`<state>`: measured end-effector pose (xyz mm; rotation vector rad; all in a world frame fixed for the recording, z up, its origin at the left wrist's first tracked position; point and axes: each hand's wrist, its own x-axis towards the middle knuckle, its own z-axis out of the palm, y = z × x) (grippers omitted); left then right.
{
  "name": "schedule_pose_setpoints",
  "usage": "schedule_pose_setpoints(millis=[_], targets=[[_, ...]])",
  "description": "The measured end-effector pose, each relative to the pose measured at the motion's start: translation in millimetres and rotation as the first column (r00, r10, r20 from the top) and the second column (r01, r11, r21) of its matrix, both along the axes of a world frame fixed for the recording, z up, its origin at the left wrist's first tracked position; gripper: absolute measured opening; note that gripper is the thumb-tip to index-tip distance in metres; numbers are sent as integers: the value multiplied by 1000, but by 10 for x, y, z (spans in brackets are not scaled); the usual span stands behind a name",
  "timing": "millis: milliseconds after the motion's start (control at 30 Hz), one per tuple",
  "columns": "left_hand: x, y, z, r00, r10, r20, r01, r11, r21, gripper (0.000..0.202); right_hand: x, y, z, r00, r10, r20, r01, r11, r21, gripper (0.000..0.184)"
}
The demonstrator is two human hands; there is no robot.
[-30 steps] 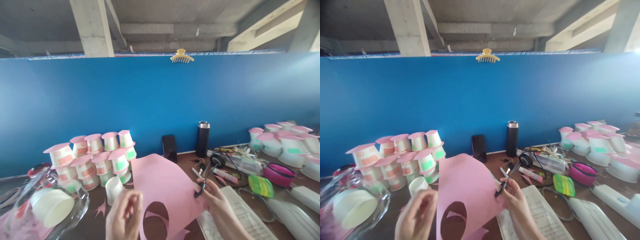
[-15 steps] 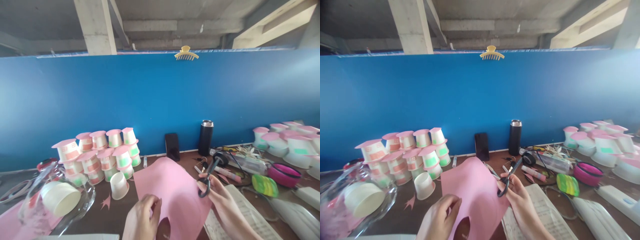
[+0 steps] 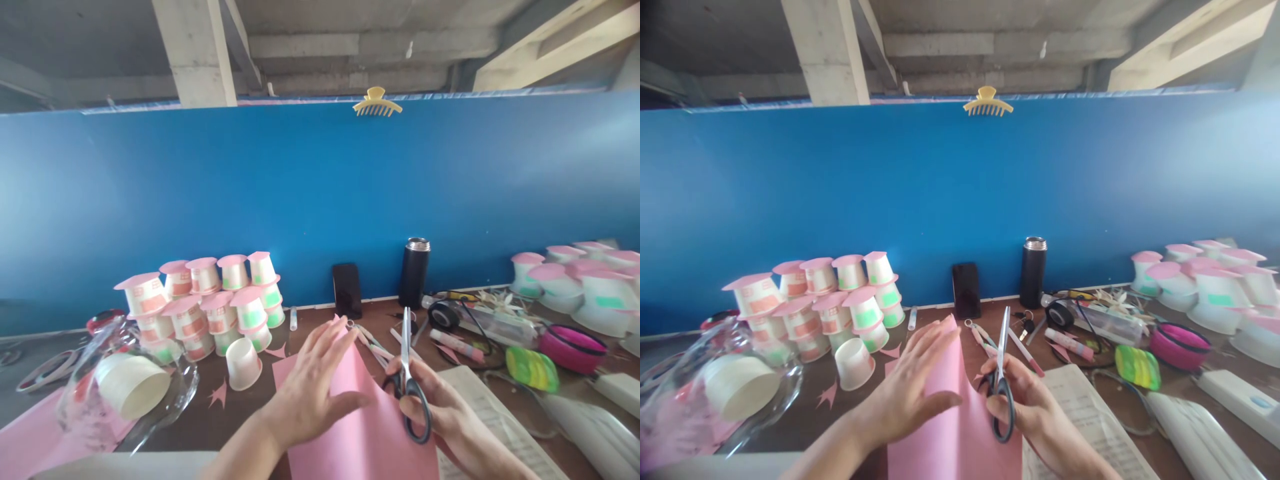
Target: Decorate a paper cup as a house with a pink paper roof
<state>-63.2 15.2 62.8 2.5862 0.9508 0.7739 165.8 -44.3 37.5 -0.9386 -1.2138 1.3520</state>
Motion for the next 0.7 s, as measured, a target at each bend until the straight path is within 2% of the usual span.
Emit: schedule_pose_setpoints(millis=[33, 67, 200, 267, 400, 533, 633, 700], targets=[[50, 38, 83, 999, -47, -20, 45, 997, -54, 83, 0, -2, 5, 1000, 17, -9, -17, 1000, -3, 36], [95, 76, 155, 996, -84, -42, 79, 991, -112, 82, 2, 0, 3, 999, 30, -29, -31, 1000, -8, 37], [150, 188, 314, 984, -164, -71, 139, 953, -268, 20, 29, 48, -49, 987, -3, -159, -6, 999, -52, 34], [84, 206, 347, 991, -117, -60, 92, 944, -317, 9, 42, 80, -81, 976, -71, -206, 53, 994, -94, 33], [-147, 183, 456, 996, 16, -87, -52, 905, -423, 16, 19, 111, -87, 966, -172, -194, 142, 977, -157, 32], [-316, 174, 582, 991, 80, -111, -122, 884, -452, 18, -64, 126, -66, 977, -173, -124, 153, 975, -160, 33], [-355, 230, 589, 987, 77, -143, -133, 887, -442, 18, -110, 163, -112, 984, -163, -73, 149, 976, -161, 37], [-348, 281, 543, 985, 118, -127, -158, 913, -376, 16, -121, 192, -160, 981, -185, -60, 172, 970, -169, 39]])
